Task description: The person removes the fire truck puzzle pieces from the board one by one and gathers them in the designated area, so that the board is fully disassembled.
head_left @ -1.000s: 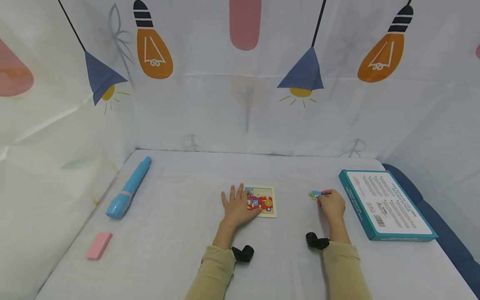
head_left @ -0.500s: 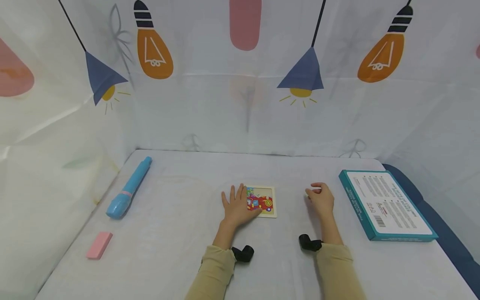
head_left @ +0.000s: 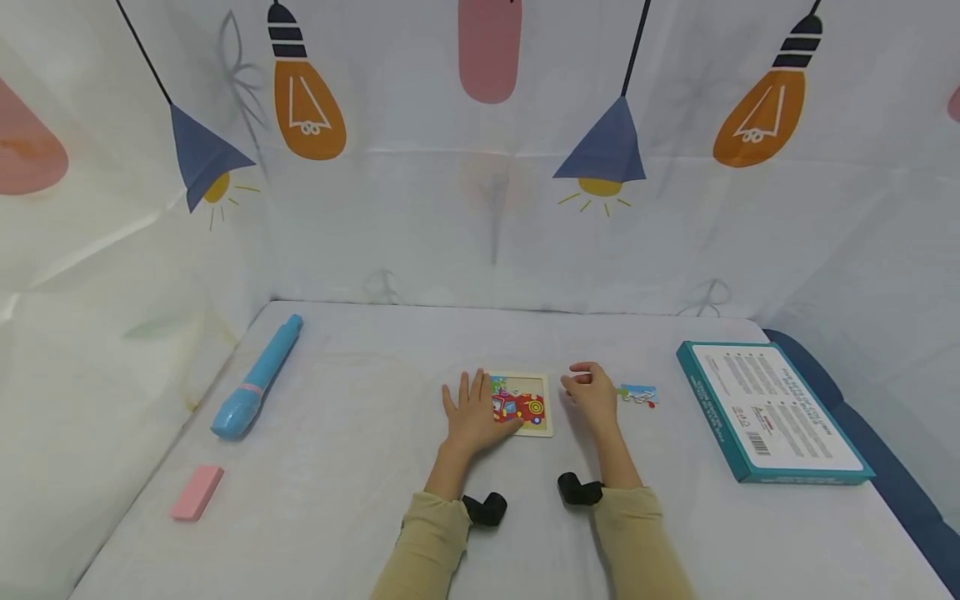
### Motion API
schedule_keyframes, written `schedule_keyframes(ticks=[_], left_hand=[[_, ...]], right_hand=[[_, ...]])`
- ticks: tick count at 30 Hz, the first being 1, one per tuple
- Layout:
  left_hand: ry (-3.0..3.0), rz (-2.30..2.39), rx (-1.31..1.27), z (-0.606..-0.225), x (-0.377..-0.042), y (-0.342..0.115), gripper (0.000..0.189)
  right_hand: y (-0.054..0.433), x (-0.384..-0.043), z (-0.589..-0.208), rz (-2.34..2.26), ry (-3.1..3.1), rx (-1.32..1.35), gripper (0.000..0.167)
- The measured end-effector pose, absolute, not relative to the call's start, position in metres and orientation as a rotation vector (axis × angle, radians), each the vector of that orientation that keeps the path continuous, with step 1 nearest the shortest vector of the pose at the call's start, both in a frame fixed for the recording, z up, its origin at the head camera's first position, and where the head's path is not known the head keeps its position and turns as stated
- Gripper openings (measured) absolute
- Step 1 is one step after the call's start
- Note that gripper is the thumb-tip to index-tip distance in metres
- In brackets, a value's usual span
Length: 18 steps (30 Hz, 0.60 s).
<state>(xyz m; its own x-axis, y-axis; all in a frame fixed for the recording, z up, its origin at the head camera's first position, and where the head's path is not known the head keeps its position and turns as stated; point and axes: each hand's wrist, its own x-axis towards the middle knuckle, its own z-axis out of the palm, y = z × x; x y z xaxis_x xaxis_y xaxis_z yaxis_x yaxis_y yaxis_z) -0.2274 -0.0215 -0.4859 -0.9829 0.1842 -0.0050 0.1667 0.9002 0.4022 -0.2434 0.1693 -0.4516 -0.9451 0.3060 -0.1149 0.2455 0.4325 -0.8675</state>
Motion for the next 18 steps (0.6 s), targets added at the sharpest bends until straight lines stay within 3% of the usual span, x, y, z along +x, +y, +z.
schedule_keyframes(ticks=[18], left_hand=[[3.023, 0.641, 0.267, -0.485, -0.227, -0.021, 0.100]], right_hand=[[0.126, -0.241, -0.453, 1.568, -2.654, -0.344, 0.026]])
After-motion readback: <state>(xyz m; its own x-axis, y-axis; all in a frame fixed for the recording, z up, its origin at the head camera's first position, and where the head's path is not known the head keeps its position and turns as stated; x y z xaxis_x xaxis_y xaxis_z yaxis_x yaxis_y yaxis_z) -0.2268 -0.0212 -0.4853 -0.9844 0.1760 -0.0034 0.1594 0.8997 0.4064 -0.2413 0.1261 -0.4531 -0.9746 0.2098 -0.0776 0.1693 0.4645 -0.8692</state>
